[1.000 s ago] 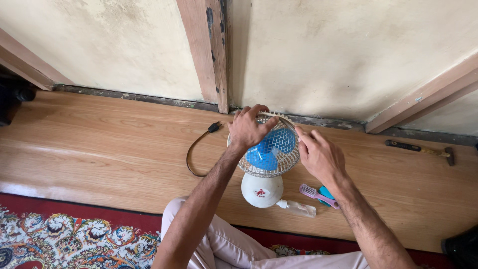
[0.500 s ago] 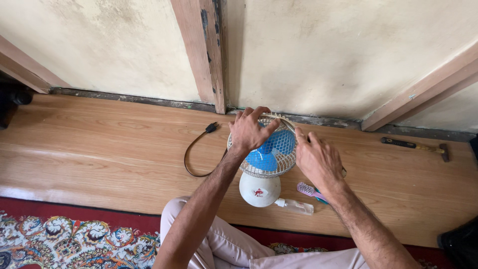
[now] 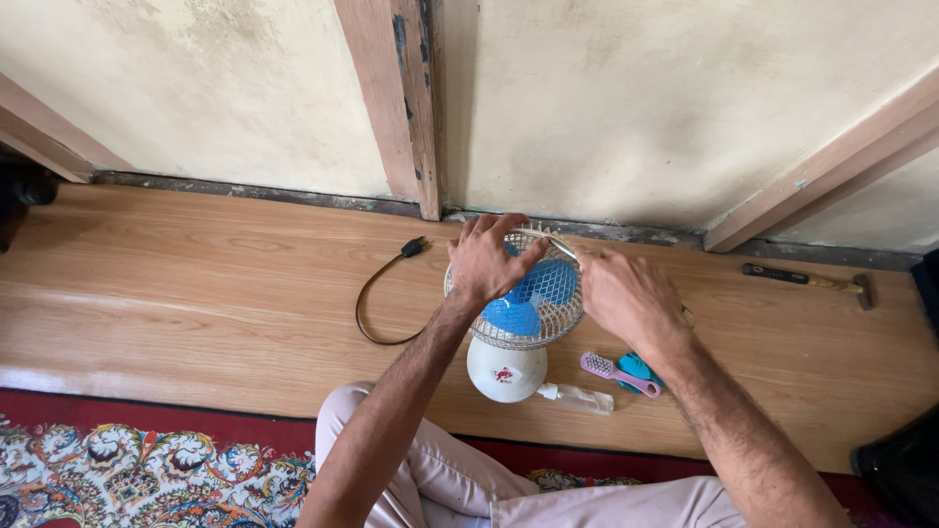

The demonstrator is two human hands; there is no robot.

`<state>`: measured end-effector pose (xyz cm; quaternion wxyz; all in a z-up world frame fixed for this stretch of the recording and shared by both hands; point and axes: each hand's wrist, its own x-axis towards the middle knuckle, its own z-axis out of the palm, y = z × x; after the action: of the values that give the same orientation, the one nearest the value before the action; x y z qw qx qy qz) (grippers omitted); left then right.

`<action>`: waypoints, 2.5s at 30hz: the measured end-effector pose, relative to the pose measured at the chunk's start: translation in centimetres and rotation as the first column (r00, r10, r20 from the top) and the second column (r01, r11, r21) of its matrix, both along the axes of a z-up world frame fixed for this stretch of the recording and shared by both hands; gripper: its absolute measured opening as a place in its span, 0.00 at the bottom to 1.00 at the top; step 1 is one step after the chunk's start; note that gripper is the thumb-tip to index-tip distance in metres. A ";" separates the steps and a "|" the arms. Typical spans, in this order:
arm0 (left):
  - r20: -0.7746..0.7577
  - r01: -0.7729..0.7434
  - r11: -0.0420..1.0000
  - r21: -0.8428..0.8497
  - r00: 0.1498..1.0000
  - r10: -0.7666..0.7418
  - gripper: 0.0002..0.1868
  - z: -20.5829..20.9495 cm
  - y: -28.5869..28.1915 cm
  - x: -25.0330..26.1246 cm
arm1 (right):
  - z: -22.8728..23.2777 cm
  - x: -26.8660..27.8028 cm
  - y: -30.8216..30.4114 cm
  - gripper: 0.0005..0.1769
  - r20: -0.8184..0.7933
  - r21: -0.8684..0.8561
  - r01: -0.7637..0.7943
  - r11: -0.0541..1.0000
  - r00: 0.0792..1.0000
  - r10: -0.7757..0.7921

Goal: The person disassembles a small table fan by removing the front grille and then the fan blade. They use a screwdriver to loosen the grille and then unscrew the blade by hand.

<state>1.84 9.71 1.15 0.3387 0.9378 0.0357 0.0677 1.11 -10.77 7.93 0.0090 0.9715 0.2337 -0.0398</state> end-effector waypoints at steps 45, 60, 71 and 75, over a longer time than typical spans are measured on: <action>0.058 0.048 0.995 0.085 0.997 -0.053 0.37 0.3 -1.8 -2.7 | 6.7 4.1 -0.4 0.20 -0.356 -0.197 0.066 0.978 0.925 -0.134; -0.047 -0.001 0.999 0.047 0.999 0.003 0.32 0.4 -2.2 -1.9 | 6.1 3.7 -1.0 0.18 -0.360 -0.117 0.065 0.991 0.927 -0.104; -0.007 -0.017 0.999 -0.029 1.000 0.017 0.32 -1.3 -0.6 -1.6 | 3.2 4.9 -2.0 0.19 -0.443 0.079 0.049 0.996 0.896 -0.009; 0.025 0.008 1.000 0.001 1.000 -0.008 0.32 -1.4 -0.9 -1.7 | 2.3 4.4 -3.1 0.21 -0.492 0.115 0.106 0.988 0.870 -0.036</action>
<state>0.11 8.78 -0.21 0.3389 0.9372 0.0277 0.0779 5.49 -13.84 10.23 -0.1192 0.9360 0.1945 -0.2679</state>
